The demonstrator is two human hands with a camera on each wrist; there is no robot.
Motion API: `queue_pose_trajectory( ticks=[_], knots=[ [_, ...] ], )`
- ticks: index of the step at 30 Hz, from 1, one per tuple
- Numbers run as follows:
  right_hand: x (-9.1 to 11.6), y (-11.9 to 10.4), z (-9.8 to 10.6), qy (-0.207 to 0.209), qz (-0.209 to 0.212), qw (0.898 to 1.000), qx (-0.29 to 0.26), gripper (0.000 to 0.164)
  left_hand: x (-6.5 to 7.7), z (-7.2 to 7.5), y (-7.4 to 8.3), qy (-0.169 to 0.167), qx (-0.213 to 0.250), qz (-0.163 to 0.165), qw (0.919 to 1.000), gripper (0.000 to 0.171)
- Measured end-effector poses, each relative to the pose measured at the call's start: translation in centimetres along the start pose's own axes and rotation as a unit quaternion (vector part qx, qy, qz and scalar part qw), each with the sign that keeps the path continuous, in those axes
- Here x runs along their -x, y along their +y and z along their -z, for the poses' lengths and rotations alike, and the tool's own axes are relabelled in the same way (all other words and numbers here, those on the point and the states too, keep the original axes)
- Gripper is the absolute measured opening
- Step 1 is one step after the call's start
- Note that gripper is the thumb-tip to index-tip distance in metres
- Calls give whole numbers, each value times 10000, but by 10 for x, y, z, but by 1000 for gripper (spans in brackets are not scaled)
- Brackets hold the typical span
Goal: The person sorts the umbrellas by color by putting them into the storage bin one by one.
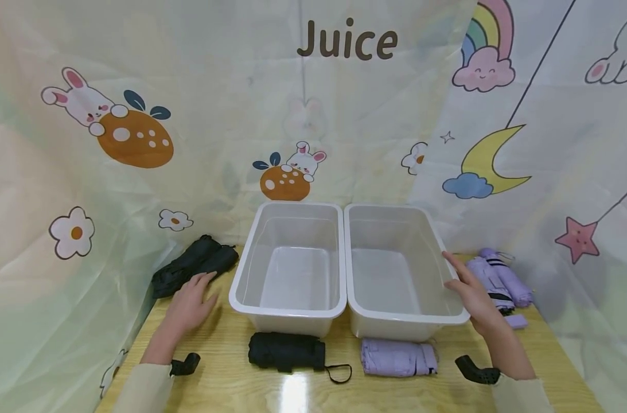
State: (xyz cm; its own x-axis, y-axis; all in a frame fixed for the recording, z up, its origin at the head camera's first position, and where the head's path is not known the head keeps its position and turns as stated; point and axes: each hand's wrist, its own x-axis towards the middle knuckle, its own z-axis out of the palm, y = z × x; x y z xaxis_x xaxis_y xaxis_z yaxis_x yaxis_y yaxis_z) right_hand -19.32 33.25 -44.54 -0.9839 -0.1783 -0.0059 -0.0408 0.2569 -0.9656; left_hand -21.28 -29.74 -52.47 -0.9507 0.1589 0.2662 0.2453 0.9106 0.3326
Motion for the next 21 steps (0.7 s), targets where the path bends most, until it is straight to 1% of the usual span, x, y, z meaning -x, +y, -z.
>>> queue_pose_trajectory(
  ticks=[6, 9, 12, 16, 21],
  knots=[
    [1, 0, 1, 1, 52, 10000, -68, 63, -30, -9, -9, 50, -58, 238, 9997, 57],
    [0, -1, -1, 6, 45, 9999, -137, 63, -43, -12, -17, -41, -176, 351, 9992, 58],
    [-1, 0, -1, 2, 32, 9998, -219, 63, -53, -16, -25, -162, -397, 406, 9983, 61],
    [0, 0, -2, 11, 32, 9995, -300, 63, -63, -22, -31, -239, -572, 474, 9969, 65],
    [0, 1, -2, 56, 10, 9989, -455, 63, -70, -28, -33, -389, -563, 614, 9958, 72]
  ],
)
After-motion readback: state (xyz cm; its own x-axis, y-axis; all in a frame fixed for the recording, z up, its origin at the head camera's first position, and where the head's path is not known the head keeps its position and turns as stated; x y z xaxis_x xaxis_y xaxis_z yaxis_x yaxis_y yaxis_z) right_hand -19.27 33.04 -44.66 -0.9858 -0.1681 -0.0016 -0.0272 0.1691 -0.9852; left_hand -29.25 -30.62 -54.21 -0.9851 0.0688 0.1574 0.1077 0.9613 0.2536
